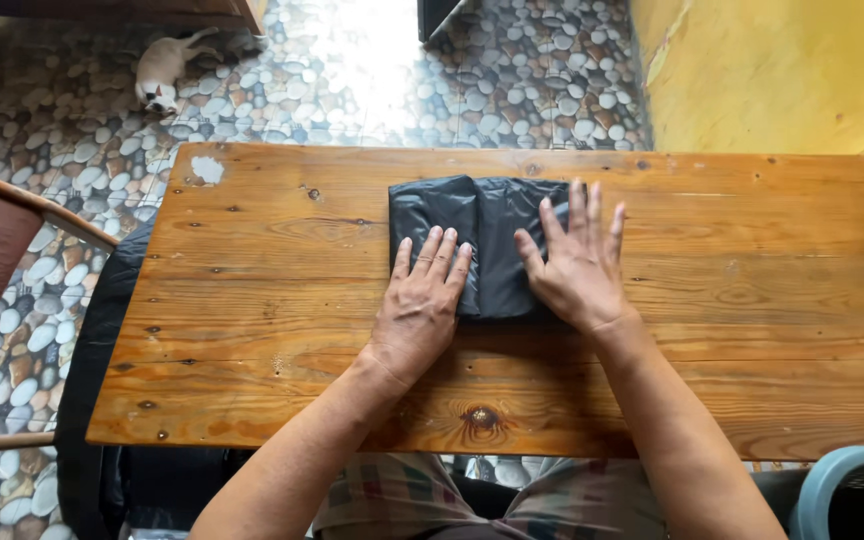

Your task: The person folds a black plastic bag on a wooden table, places it into a small black pouch, and secures the pouch with a blue strap. They then use a feather duster to clean the surface of a larger black bag before folding it.

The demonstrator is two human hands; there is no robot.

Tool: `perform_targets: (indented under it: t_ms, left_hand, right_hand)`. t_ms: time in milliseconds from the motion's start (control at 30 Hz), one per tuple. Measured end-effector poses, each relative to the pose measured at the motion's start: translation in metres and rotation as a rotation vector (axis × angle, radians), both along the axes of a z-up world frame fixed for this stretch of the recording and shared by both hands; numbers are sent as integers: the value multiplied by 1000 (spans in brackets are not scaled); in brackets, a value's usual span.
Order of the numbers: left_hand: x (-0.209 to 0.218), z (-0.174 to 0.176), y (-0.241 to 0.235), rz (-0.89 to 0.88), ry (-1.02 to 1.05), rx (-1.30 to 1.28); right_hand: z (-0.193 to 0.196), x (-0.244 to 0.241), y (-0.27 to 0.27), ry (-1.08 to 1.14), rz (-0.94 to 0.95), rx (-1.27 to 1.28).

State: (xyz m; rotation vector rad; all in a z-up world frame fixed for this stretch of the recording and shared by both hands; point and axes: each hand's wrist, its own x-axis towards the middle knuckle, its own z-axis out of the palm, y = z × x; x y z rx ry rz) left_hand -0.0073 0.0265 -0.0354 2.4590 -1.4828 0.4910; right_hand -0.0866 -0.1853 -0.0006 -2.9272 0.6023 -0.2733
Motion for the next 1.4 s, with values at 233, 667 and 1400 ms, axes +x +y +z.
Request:
perform_targets:
  t_ms: [233, 667, 1400]
  left_hand:
    - [1, 11, -1, 23, 14, 64]
    - [14, 58, 14, -96, 266, -29]
    - [38, 41, -12, -97, 206, 163]
  right_hand:
    - [-10, 26, 16, 21, 156, 14]
    - [-1, 22, 22, 2, 163, 43]
    - [-6, 26, 22, 38, 177, 8]
